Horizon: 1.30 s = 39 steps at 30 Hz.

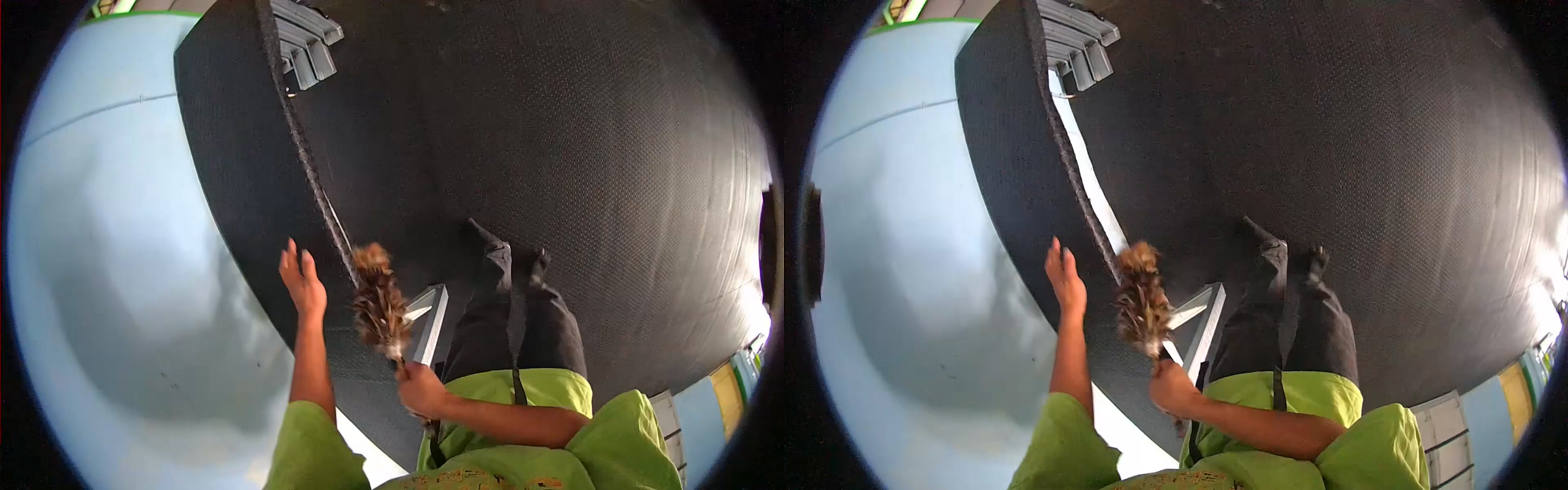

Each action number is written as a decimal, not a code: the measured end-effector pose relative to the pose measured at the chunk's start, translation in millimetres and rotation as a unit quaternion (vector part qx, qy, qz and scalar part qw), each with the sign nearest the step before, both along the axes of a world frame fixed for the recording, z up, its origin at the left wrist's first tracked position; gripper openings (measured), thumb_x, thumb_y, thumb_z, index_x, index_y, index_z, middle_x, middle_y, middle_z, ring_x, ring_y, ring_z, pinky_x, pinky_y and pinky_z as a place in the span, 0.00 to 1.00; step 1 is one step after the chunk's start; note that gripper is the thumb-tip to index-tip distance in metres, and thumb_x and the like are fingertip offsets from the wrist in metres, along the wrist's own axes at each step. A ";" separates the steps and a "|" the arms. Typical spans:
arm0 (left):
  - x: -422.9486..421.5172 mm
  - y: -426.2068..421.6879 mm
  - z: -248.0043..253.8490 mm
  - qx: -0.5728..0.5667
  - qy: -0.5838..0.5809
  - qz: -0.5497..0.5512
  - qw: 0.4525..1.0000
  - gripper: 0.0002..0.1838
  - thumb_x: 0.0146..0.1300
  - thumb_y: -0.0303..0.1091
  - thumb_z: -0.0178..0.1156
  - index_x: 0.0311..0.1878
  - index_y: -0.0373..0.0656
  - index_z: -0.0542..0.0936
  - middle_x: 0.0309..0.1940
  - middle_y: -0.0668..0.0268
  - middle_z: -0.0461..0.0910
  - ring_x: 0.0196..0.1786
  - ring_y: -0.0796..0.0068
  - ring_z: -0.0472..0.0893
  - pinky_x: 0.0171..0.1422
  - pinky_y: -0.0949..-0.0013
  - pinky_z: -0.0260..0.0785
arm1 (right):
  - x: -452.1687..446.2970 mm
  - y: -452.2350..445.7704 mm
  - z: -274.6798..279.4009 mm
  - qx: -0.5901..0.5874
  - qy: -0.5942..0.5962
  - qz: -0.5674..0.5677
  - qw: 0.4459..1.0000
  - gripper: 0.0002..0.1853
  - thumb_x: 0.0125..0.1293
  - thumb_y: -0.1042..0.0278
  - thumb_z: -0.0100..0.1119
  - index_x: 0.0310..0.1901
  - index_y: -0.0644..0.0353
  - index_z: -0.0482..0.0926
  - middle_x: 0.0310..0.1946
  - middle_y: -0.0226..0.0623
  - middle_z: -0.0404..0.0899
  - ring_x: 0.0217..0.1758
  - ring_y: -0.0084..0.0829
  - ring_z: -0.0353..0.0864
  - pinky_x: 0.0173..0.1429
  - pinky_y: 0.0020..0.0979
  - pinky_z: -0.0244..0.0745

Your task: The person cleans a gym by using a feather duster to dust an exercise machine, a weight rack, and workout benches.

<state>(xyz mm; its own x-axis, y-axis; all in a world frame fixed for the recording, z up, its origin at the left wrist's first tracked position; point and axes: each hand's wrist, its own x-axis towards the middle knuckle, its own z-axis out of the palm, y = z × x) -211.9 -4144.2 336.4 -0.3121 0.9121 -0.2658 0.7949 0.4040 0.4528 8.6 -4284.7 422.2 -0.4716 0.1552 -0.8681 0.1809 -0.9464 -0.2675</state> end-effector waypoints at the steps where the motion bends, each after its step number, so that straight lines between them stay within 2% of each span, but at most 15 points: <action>1: 2.2 29.1 4.2 -0.029 0.015 -0.013 0.999 0.35 0.72 0.58 0.42 0.73 0.45 0.57 0.72 0.47 0.48 0.75 0.53 0.48 0.74 0.55 0.47 | -10.3 15.2 7.0 0.080 -0.025 -0.056 0.995 0.12 0.70 0.65 0.46 0.39 0.68 0.71 0.30 0.58 0.76 0.33 0.57 0.79 0.36 0.47 0.72; 3: 1.8 80.9 9.8 -0.075 0.011 -0.033 0.997 0.38 0.69 0.66 0.35 0.75 0.52 0.55 0.76 0.49 0.33 0.78 0.51 0.37 0.77 0.52 0.38 | -21.2 40.4 10.2 0.155 -0.051 -0.120 0.979 0.12 0.69 0.66 0.45 0.39 0.69 0.70 0.31 0.58 0.76 0.36 0.59 0.79 0.40 0.49 0.74; 6: 19.7 119.0 23.6 -0.095 0.005 0.003 0.995 0.40 0.68 0.68 0.36 0.75 0.53 0.55 0.77 0.49 0.33 0.79 0.52 0.35 0.77 0.50 0.36 | -32.7 47.4 -4.9 0.165 -0.047 -0.172 0.970 0.12 0.70 0.66 0.46 0.41 0.68 0.71 0.27 0.55 0.74 0.32 0.53 0.77 0.37 0.47 0.69; 10: 18.2 139.9 22.7 -0.102 0.018 -0.052 0.993 0.41 0.66 0.70 0.36 0.76 0.56 0.53 0.76 0.49 0.33 0.79 0.53 0.34 0.77 0.48 0.37 | -5.6 61.0 -11.5 -0.028 0.040 -0.088 0.995 0.13 0.70 0.65 0.46 0.43 0.69 0.73 0.26 0.57 0.76 0.32 0.53 0.79 0.38 0.45 0.71; 12: 25.3 149.1 22.3 -0.110 0.026 -0.073 0.991 0.41 0.66 0.71 0.37 0.76 0.57 0.52 0.76 0.49 0.33 0.79 0.54 0.34 0.77 0.48 0.38 | -14.7 84.1 -15.7 0.222 -0.036 -0.206 0.952 0.14 0.70 0.65 0.46 0.41 0.69 0.74 0.25 0.59 0.76 0.32 0.53 0.80 0.38 0.46 0.71; 15: 39.6 184.6 29.0 -0.115 0.050 -0.064 0.990 0.41 0.66 0.70 0.38 0.76 0.56 0.53 0.77 0.50 0.34 0.79 0.54 0.34 0.77 0.49 0.39 | -11.4 138.2 -41.6 0.252 -0.025 -0.214 0.943 0.14 0.70 0.65 0.47 0.40 0.70 0.75 0.26 0.59 0.77 0.33 0.54 0.80 0.38 0.46 0.71; 17: 46.0 211.8 27.5 -0.094 0.073 -0.075 0.990 0.41 0.66 0.69 0.40 0.75 0.56 0.53 0.77 0.50 0.35 0.79 0.54 0.35 0.77 0.49 0.40 | -0.5 135.2 -69.5 0.196 -0.010 -0.136 0.971 0.14 0.69 0.65 0.46 0.40 0.69 0.75 0.29 0.60 0.77 0.36 0.54 0.81 0.41 0.47 0.71; 19: 36.9 241.3 18.2 -0.089 0.097 -0.085 0.988 0.40 0.66 0.69 0.41 0.76 0.58 0.52 0.77 0.51 0.37 0.78 0.51 0.36 0.77 0.48 0.40 | 7.8 146.7 -75.4 0.143 0.036 -0.069 0.987 0.10 0.59 0.74 0.49 0.37 0.74 0.73 0.31 0.55 0.78 0.41 0.57 0.79 0.47 0.47 0.75; 21: 37.7 276.5 -1.8 -0.086 0.156 -0.160 0.971 0.39 0.66 0.68 0.41 0.76 0.60 0.51 0.76 0.50 0.36 0.78 0.49 0.36 0.77 0.48 0.41 | 18.4 186.3 -55.5 0.147 0.050 -0.120 0.981 0.10 0.61 0.73 0.48 0.38 0.73 0.74 0.31 0.55 0.79 0.40 0.57 0.80 0.47 0.47 0.75; 24: 73.7 322.5 -8.3 -0.103 0.173 -0.116 0.973 0.40 0.67 0.67 0.41 0.76 0.60 0.48 0.76 0.49 0.32 0.78 0.48 0.35 0.76 0.46 0.41 | 10.3 222.3 -46.3 0.209 0.042 -0.210 0.954 0.11 0.66 0.69 0.46 0.40 0.70 0.73 0.31 0.61 0.78 0.41 0.61 0.78 0.46 0.49 0.72; 25: 83.8 340.1 -9.4 -0.097 0.178 -0.086 0.975 0.41 0.67 0.67 0.42 0.77 0.60 0.46 0.76 0.49 0.31 0.78 0.47 0.34 0.76 0.45 0.40 | 10.5 234.9 -46.4 0.120 0.062 -0.218 0.967 0.11 0.68 0.68 0.46 0.39 0.69 0.73 0.31 0.64 0.76 0.40 0.62 0.77 0.45 0.50 0.70; 31: 98.9 408.2 -38.5 -0.144 0.196 0.007 0.970 0.59 0.55 0.75 0.49 0.76 0.52 0.30 0.75 0.43 0.24 0.77 0.42 0.26 0.76 0.42 0.27 | 17.7 278.7 -53.8 0.162 0.014 -0.236 0.958 0.08 0.67 0.71 0.46 0.40 0.67 0.72 0.29 0.61 0.76 0.37 0.61 0.78 0.41 0.49 0.72; 33: 73.8 413.6 -41.0 -0.137 0.102 0.002 0.985 0.60 0.55 0.76 0.49 0.76 0.52 0.29 0.74 0.45 0.20 0.76 0.44 0.23 0.75 0.41 0.27 | 20.7 324.9 -54.4 0.165 0.041 -0.283 0.944 0.06 0.65 0.73 0.47 0.39 0.65 0.73 0.26 0.57 0.75 0.33 0.59 0.77 0.39 0.47 0.71; 36: 49.1 414.0 -36.9 -0.187 -0.006 0.027 0.982 0.55 0.61 0.72 0.47 0.74 0.58 0.24 0.73 0.55 0.10 0.73 0.52 0.11 0.75 0.39 0.22 | 21.1 335.0 -64.6 0.142 0.059 -0.241 0.958 0.05 0.66 0.73 0.47 0.38 0.64 0.72 0.27 0.55 0.75 0.33 0.57 0.77 0.38 0.45 0.71; 39: 40.7 412.3 -31.2 -0.218 -0.101 0.051 0.969 0.54 0.63 0.70 0.47 0.72 0.61 0.20 0.72 0.62 0.07 0.73 0.55 0.09 0.75 0.41 0.18 | 18.2 337.7 -78.4 0.111 0.067 -0.185 0.974 0.07 0.68 0.70 0.47 0.40 0.64 0.72 0.28 0.55 0.75 0.33 0.56 0.77 0.38 0.46 0.71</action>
<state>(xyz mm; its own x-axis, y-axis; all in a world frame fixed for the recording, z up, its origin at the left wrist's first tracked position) -171.3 -3731.9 305.2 -0.2958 0.6660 -0.6848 0.6542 0.6636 0.3629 26.8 -3947.0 343.9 -0.4554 0.5129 -0.7277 -0.2117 -0.8563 -0.4711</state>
